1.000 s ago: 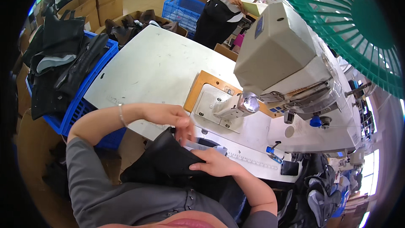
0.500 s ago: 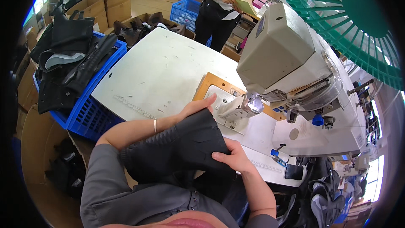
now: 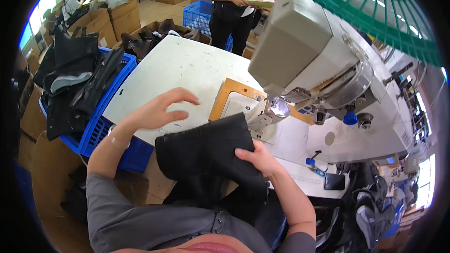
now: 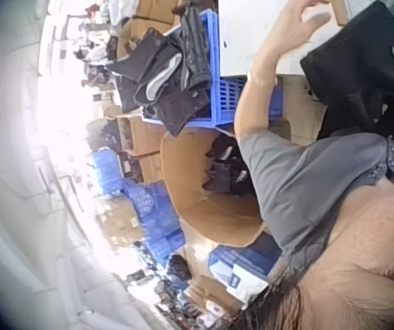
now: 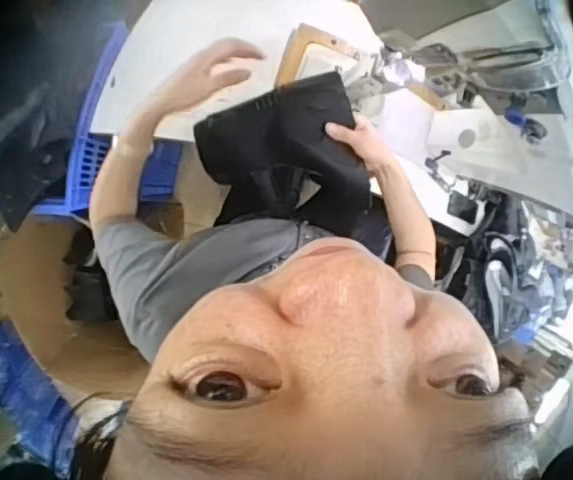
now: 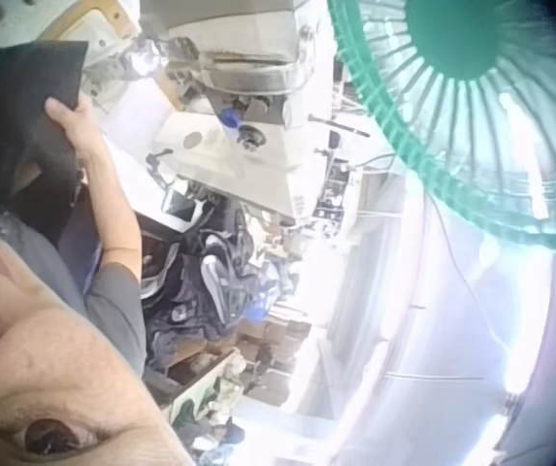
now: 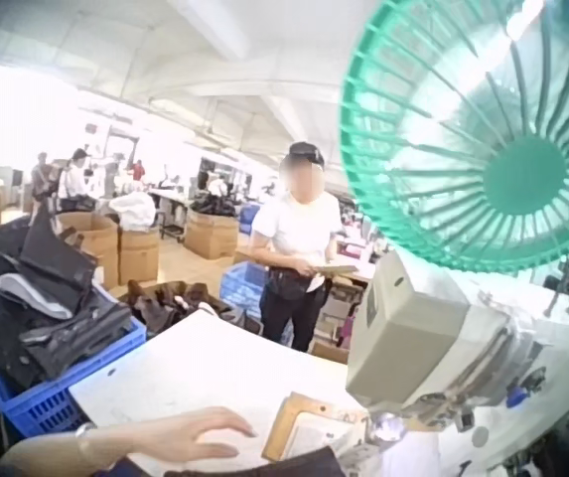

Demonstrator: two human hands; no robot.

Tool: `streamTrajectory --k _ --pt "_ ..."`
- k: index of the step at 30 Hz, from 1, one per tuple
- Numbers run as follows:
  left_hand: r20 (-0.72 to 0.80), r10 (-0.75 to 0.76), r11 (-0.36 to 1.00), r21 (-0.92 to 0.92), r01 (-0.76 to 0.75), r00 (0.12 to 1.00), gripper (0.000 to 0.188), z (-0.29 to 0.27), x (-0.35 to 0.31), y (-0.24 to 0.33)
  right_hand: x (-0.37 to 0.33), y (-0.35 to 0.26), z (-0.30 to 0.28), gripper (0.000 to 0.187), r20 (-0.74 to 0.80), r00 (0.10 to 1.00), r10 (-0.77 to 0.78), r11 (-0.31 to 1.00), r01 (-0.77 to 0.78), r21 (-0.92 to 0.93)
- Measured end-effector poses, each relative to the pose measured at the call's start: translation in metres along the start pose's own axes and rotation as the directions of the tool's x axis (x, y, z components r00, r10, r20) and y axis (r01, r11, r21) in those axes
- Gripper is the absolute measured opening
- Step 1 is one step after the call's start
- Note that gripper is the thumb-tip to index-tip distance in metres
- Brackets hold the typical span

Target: The person stitches a boot upper using a sewing machine, rotating and guiding the material along the needle. Afterwards, the person flattens, folds, and aligns the boot components on the table by hand.

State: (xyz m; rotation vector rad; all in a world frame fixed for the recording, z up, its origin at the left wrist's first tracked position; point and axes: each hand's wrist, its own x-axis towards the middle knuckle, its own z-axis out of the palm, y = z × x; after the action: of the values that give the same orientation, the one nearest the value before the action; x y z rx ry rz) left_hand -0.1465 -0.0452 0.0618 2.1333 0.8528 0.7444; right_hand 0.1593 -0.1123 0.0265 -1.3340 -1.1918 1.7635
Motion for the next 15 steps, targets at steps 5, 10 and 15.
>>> streamTrajectory --k 5,10,15 --pt "-0.039 0.240 0.764 0.624 -0.164 0.970 0.049 0.051 -0.053 0.072 0.033 -0.006 0.008 0.035 0.004 0.996 -0.091 0.984 0.089 0.152" --pt "-0.037 0.007 0.508 0.861 0.028 0.999 0.096 0.081 -0.038 0.065 0.048 -0.006 -0.002 0.032 -0.104 0.965 -0.240 0.887 0.262 0.380" --pt "0.065 0.104 0.449 0.887 -0.106 0.992 0.087 0.067 -0.015 0.045 0.045 0.000 -0.013 0.035 -0.129 0.926 -0.356 0.766 0.368 0.527"
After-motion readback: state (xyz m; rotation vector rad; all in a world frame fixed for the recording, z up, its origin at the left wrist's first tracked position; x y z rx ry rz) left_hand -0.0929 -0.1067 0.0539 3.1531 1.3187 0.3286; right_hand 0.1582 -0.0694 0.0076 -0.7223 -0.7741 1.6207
